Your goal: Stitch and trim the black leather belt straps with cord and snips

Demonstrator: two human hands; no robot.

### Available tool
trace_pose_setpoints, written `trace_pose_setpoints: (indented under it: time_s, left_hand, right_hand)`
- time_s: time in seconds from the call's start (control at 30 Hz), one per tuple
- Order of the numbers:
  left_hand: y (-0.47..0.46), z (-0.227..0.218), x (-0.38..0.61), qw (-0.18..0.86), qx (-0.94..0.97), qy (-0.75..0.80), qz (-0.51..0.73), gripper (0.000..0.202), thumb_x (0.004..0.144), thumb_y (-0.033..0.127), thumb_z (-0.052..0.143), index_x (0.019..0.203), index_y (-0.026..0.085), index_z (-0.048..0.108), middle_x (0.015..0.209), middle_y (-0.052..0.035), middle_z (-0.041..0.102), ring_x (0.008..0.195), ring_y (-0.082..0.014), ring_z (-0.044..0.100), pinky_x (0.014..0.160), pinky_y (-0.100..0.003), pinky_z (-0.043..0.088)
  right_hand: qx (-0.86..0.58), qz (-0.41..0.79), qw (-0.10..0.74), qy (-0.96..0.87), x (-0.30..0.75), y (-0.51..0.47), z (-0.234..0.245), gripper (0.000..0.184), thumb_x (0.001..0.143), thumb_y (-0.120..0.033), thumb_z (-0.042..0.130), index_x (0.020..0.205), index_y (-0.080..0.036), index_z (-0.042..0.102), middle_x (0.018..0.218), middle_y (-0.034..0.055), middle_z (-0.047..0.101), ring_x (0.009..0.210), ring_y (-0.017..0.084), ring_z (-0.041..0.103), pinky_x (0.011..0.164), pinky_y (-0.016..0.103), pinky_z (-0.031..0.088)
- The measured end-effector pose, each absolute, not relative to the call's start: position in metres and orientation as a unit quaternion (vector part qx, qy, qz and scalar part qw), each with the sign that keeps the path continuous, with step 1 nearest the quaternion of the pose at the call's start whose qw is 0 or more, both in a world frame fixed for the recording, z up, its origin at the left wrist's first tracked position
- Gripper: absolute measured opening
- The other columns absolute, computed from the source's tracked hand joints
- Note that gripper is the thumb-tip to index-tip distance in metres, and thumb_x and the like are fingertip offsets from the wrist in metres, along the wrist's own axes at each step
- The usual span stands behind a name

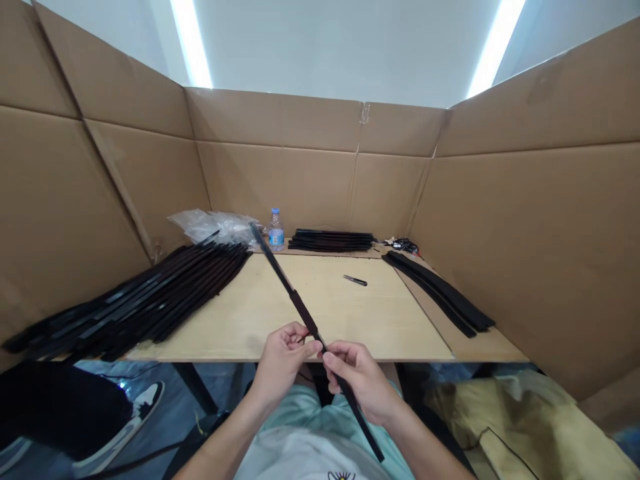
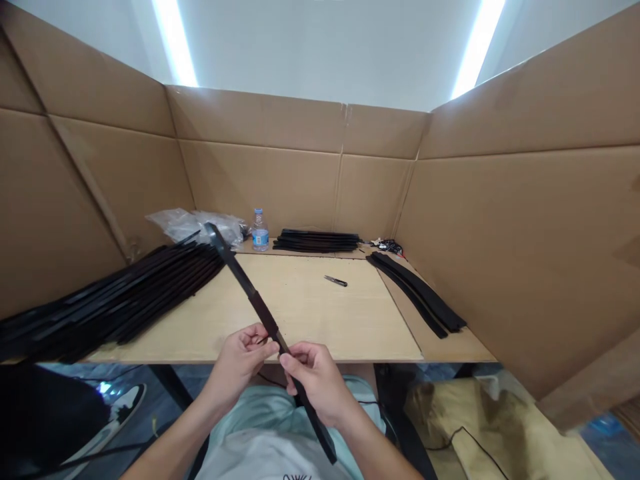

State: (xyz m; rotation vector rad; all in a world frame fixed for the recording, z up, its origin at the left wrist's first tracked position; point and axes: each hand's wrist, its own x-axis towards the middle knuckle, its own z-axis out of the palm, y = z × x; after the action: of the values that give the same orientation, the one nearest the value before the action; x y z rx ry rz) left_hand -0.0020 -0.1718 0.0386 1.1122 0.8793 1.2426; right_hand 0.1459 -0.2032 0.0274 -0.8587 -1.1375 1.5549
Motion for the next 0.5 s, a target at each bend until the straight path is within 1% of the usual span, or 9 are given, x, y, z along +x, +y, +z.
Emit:
trace_pose_setpoints:
  time_s: [0.1,0.2,0.27,0.37,0.43,0.5]
  left_hand:
    - [-0.176,0.043,-0.003,0.628,0.484,0.336,0.508,0.033,0.053,0.027,0.085,0.073,0.012,0.063,0.064,-0.0004,0.061,0.057,-0.0109,0.053,0.055,-0.021,0.040]
    - [-0.180,0.049,-0.004,0.661,0.491,0.289,0.488,0.031,0.058,0.026,0.083,0.079,0.011,0.068,0.068,-0.0041,0.065,0.065,-0.0148,0.058,0.061,-0.024,0.044]
    - [-0.182,0.051,-0.003,0.675,0.491,0.271,0.479,0.029,0.060,0.026,0.082,0.081,0.011,0.069,0.069,-0.0048,0.066,0.065,-0.0155,0.059,0.063,-0.025,0.045]
    - [-0.183,0.050,-0.003,0.675,0.489,0.281,0.476,0.028,0.060,0.027,0.082,0.077,0.010,0.068,0.066,-0.0044,0.065,0.061,-0.0150,0.058,0.060,-0.026,0.045]
    - [-0.184,0.048,-0.002,0.669,0.485,0.300,0.476,0.028,0.059,0.030,0.082,0.073,0.010,0.066,0.061,-0.0026,0.062,0.056,-0.0136,0.056,0.055,-0.025,0.043]
    - [-0.185,0.046,-0.002,0.658,0.485,0.318,0.480,0.029,0.060,0.032,0.081,0.069,0.011,0.063,0.056,0.0002,0.058,0.049,-0.0106,0.051,0.050,-0.023,0.039]
  right_hand:
    - [-0.343,0.669,0.477,-0.456,0.150,-0.204,0.028,0.042,0.065,-0.045,0.081,0.078,-0.015,0.054,0.056,-0.0054,0.052,0.043,0.006,0.046,0.038,0.016,0.040]
    - [-0.328,0.698,0.441,-0.459,0.154,-0.206,0.030,0.046,0.065,-0.044,0.081,0.077,-0.018,0.046,0.057,-0.0034,0.059,0.042,0.009,0.054,0.034,0.017,0.043]
    - [-0.317,0.702,0.430,-0.471,0.156,-0.206,0.031,0.047,0.067,-0.044,0.079,0.077,-0.019,0.041,0.058,-0.0010,0.064,0.041,0.011,0.057,0.034,0.018,0.045]
    - [-0.313,0.681,0.446,-0.489,0.157,-0.206,0.032,0.047,0.068,-0.042,0.079,0.074,-0.019,0.038,0.058,0.0014,0.066,0.043,0.012,0.061,0.039,0.019,0.047]
    - [-0.318,0.658,0.465,-0.500,0.156,-0.206,0.033,0.047,0.068,-0.041,0.079,0.072,-0.019,0.038,0.059,0.0021,0.067,0.042,0.011,0.059,0.037,0.016,0.043]
    - [-0.319,0.636,0.483,-0.511,0.155,-0.207,0.034,0.047,0.070,-0.043,0.078,0.071,-0.019,0.037,0.057,0.0008,0.065,0.037,0.007,0.051,0.034,0.013,0.034]
